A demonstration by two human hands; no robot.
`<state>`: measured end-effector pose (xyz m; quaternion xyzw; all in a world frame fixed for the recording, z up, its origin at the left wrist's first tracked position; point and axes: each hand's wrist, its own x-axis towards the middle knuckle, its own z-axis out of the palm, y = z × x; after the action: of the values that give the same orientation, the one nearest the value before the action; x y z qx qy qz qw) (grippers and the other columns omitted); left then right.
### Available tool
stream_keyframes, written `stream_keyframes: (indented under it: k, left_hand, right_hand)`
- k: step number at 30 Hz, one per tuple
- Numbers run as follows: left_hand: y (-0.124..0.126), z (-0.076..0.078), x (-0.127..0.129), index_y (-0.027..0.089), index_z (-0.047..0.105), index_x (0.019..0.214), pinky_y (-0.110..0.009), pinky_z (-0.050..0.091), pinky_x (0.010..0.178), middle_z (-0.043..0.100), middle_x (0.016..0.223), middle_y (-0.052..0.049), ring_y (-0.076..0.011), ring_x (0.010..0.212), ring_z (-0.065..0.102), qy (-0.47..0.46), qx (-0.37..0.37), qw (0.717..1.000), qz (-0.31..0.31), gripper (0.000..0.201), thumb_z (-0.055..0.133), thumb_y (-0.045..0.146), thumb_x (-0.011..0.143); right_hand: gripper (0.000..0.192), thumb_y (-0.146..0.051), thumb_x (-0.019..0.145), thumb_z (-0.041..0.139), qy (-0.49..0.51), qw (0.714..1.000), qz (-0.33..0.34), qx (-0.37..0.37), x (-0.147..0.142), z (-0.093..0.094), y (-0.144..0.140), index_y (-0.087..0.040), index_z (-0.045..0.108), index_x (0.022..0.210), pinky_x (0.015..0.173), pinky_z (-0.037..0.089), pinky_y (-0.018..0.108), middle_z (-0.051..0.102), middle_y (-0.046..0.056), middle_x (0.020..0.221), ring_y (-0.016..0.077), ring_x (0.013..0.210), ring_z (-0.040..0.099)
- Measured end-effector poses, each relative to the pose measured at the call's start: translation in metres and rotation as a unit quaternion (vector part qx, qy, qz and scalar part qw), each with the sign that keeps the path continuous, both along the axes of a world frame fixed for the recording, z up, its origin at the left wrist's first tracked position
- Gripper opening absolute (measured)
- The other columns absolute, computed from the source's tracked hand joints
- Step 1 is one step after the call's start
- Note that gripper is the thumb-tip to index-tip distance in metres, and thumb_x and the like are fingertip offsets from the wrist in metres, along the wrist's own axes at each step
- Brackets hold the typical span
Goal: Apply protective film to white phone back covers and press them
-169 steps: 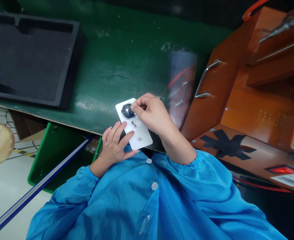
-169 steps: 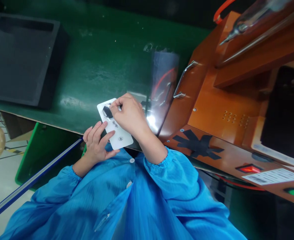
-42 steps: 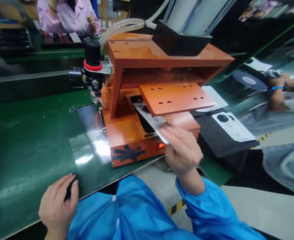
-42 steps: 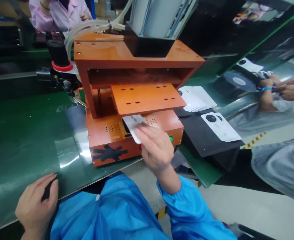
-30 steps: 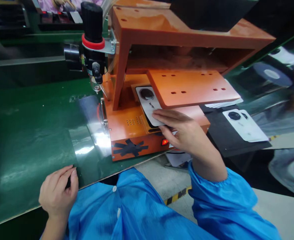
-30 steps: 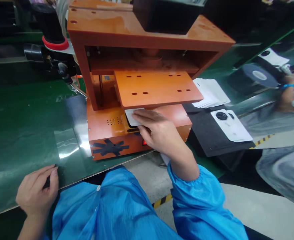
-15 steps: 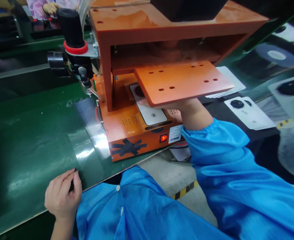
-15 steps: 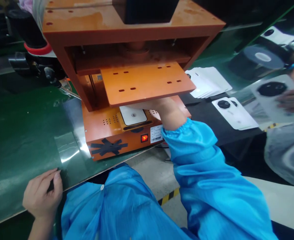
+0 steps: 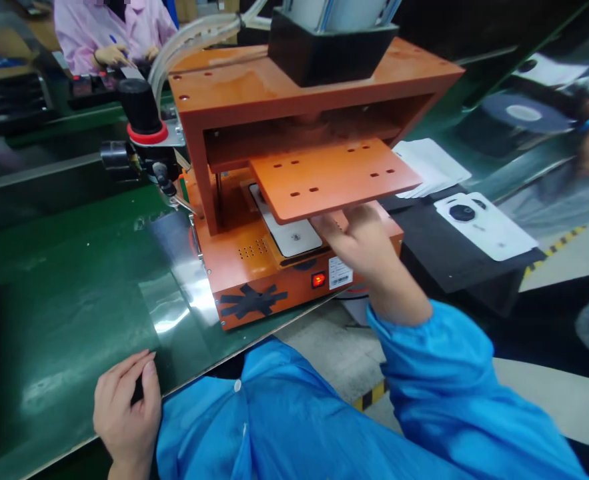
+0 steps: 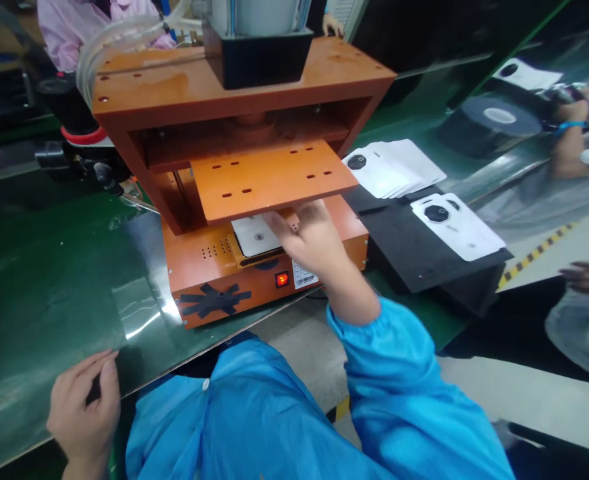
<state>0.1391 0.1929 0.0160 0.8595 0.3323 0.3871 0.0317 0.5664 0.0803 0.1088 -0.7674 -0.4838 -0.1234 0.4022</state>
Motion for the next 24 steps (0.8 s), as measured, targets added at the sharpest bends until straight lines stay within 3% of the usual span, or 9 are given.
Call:
stream_keyframes:
  k: [2, 4, 7, 9, 11, 14, 19, 24]
  left_hand:
    - [-0.006, 0.009, 0.013, 0.021, 0.077, 0.111, -0.042, 0.059, 0.089, 0.077, 0.105, -0.009, -0.0253, 0.093, 0.073, -0.03, -0.03, 0.999, 0.006, 0.018, 0.073, 0.02, 0.094]
    - [-0.011, 0.018, 0.036, 0.021, 0.074, 0.127, -0.043, 0.059, 0.092, 0.074, 0.112, -0.012, -0.0275, 0.1, 0.073, -0.033, -0.057, 0.998, -0.005, 0.032, 0.072, 0.031, 0.096]
    - [-0.013, 0.028, 0.082, 0.021, 0.05, 0.16, -0.052, 0.055, 0.109, 0.065, 0.142, -0.019, -0.0357, 0.13, 0.064, -0.02, -0.117, 0.991, -0.065, 0.07, 0.07, 0.046, 0.098]
    - [-0.011, 0.028, 0.112, 0.023, 0.031, 0.17, -0.058, 0.047, 0.121, 0.049, 0.163, -0.021, -0.0393, 0.15, 0.049, -0.024, -0.153, 0.982, -0.109, 0.089, 0.072, 0.052, 0.096]
    - [-0.01, 0.024, 0.136, 0.025, 0.022, 0.173, -0.06, 0.041, 0.127, 0.037, 0.172, -0.02, -0.0402, 0.158, 0.039, -0.036, -0.186, 0.975, -0.12, 0.1, 0.075, 0.055, 0.093]
    - [-0.009, 0.016, 0.157, 0.026, 0.023, 0.172, -0.057, 0.044, 0.127, 0.041, 0.169, -0.021, -0.0393, 0.155, 0.046, -0.065, -0.247, 0.963, -0.086, 0.104, 0.08, 0.056, 0.09]
    - [-0.015, 0.016, 0.164, 0.027, 0.029, 0.169, -0.058, 0.041, 0.128, 0.044, 0.167, -0.018, -0.0381, 0.153, 0.048, -0.086, -0.321, 0.942, -0.052, 0.103, 0.081, 0.058, 0.086]
    - [-0.022, 0.014, 0.162, 0.025, 0.028, 0.169, -0.059, 0.039, 0.13, 0.039, 0.171, -0.019, -0.0376, 0.158, 0.041, -0.096, -0.315, 0.942, -0.06, 0.104, 0.081, 0.058, 0.085]
  right_hand:
    - [0.026, -0.038, 0.101, 0.056, -0.023, 0.994, -0.05, 0.095, -0.014, -0.019, -0.033, -0.024, 0.077, 0.109, 0.106, 0.055, 0.053, 0.075, 0.011, 0.11, 0.0304, 0.112, 0.071]
    - [0.024, -0.037, 0.101, 0.058, -0.028, 0.968, -0.158, 0.192, -0.016, -0.045, -0.062, -0.023, 0.076, 0.109, 0.104, 0.056, 0.052, 0.073, 0.012, 0.112, 0.03, 0.112, 0.07]
    - [0.036, -0.044, 0.095, 0.061, 0.093, 0.925, -0.274, 0.248, 0.001, -0.079, -0.089, -0.02, 0.07, 0.12, 0.101, 0.058, 0.051, 0.071, 0.014, 0.119, 0.0291, 0.11, 0.071]
    - [0.047, -0.049, 0.091, 0.063, 0.184, 0.914, -0.269, 0.242, 0.016, -0.093, -0.098, -0.017, 0.068, 0.126, 0.105, 0.058, 0.052, 0.072, 0.016, 0.125, 0.029, 0.113, 0.071]
    - [0.056, -0.052, 0.088, 0.068, 0.211, 0.92, -0.251, 0.216, 0.025, -0.099, -0.102, -0.016, 0.067, 0.131, 0.111, 0.054, 0.053, 0.071, 0.019, 0.131, 0.0298, 0.12, 0.069]
    - [0.071, -0.055, 0.08, 0.08, 0.236, 0.927, -0.218, 0.192, 0.029, -0.102, -0.105, -0.017, 0.064, 0.138, 0.117, 0.05, 0.054, 0.068, 0.019, 0.142, 0.0316, 0.129, 0.066]
    - [0.075, -0.057, 0.076, 0.088, 0.351, 0.901, -0.12, 0.226, 0.027, -0.11, -0.113, -0.02, 0.066, 0.137, 0.122, 0.047, 0.052, 0.065, 0.016, 0.148, 0.0322, 0.136, 0.064]
    - [0.082, -0.055, 0.078, 0.089, 0.331, 0.92, -0.099, 0.187, 0.035, -0.122, -0.128, -0.02, 0.062, 0.146, 0.129, 0.037, 0.058, 0.063, 0.015, 0.152, 0.0353, 0.145, 0.057]
